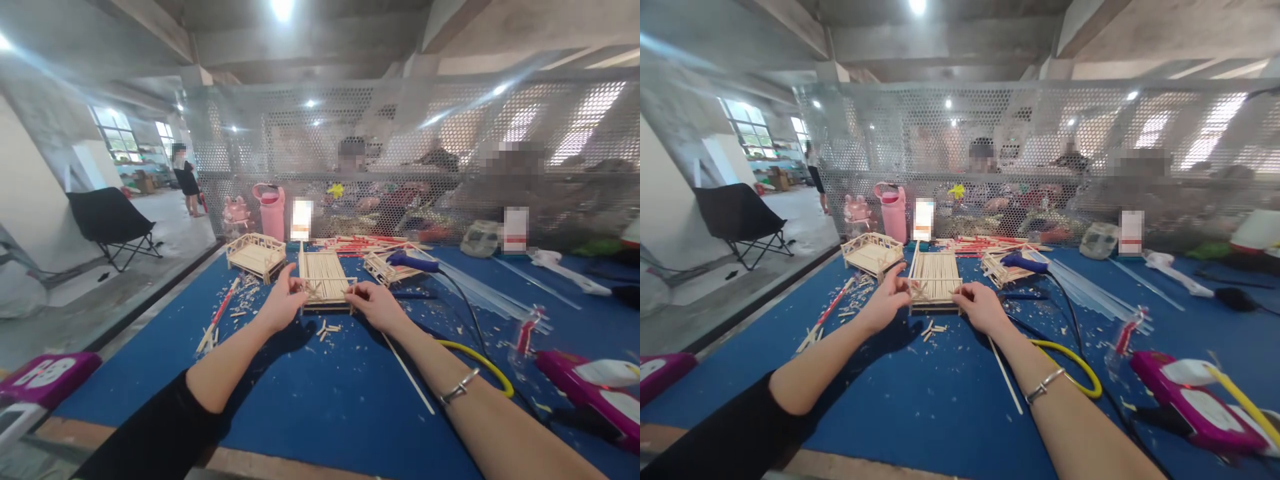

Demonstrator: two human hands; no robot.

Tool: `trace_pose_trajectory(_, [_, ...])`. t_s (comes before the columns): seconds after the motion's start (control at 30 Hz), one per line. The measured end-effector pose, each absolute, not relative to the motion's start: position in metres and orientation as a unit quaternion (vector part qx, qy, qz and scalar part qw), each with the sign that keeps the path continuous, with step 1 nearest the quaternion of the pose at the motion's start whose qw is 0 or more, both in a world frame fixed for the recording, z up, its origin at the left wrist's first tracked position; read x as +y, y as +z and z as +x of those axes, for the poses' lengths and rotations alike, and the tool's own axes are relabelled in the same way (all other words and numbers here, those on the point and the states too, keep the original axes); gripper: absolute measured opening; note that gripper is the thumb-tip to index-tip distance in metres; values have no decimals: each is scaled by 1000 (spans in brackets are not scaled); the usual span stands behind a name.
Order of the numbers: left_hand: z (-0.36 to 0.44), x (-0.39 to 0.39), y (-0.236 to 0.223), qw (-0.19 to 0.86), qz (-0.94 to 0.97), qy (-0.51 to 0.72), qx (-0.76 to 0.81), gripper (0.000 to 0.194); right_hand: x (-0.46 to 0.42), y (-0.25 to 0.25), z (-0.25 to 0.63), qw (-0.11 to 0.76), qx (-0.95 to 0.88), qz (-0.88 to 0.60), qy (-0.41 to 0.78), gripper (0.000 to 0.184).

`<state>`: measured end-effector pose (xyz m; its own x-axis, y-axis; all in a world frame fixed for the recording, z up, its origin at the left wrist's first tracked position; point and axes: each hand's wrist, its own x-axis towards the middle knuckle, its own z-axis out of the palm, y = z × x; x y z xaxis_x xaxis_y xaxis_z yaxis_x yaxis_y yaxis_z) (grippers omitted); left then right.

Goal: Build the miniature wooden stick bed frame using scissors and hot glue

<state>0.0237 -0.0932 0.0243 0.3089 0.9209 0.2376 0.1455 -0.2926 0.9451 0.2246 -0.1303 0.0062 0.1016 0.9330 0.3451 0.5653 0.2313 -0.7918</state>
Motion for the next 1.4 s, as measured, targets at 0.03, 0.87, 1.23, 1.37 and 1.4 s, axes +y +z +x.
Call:
trace_pose_trajectory(0.03, [25,-95,24,432,698,411,396,77,-130,6,224,458,-635,-585,213,14])
trace_pose_trajectory(0.87, [92,-130,19,406,703,376,447,25,-131,1,214,555,-520,-498,417,32])
trace_pose_trajectory(1.23, [68,-138,21,234,811,322,430,17,-147,18,226,606,-523,-538,263,15])
trace_pose_trajectory(1.37, [58,-140,19,220,823,331,406,19,-159,20,215,574,-569,-540,235,19])
trace_pose_trajectory(1.4, [56,-139,18,225,824,336,397,20,-160,20,211,560,-583,-536,243,19])
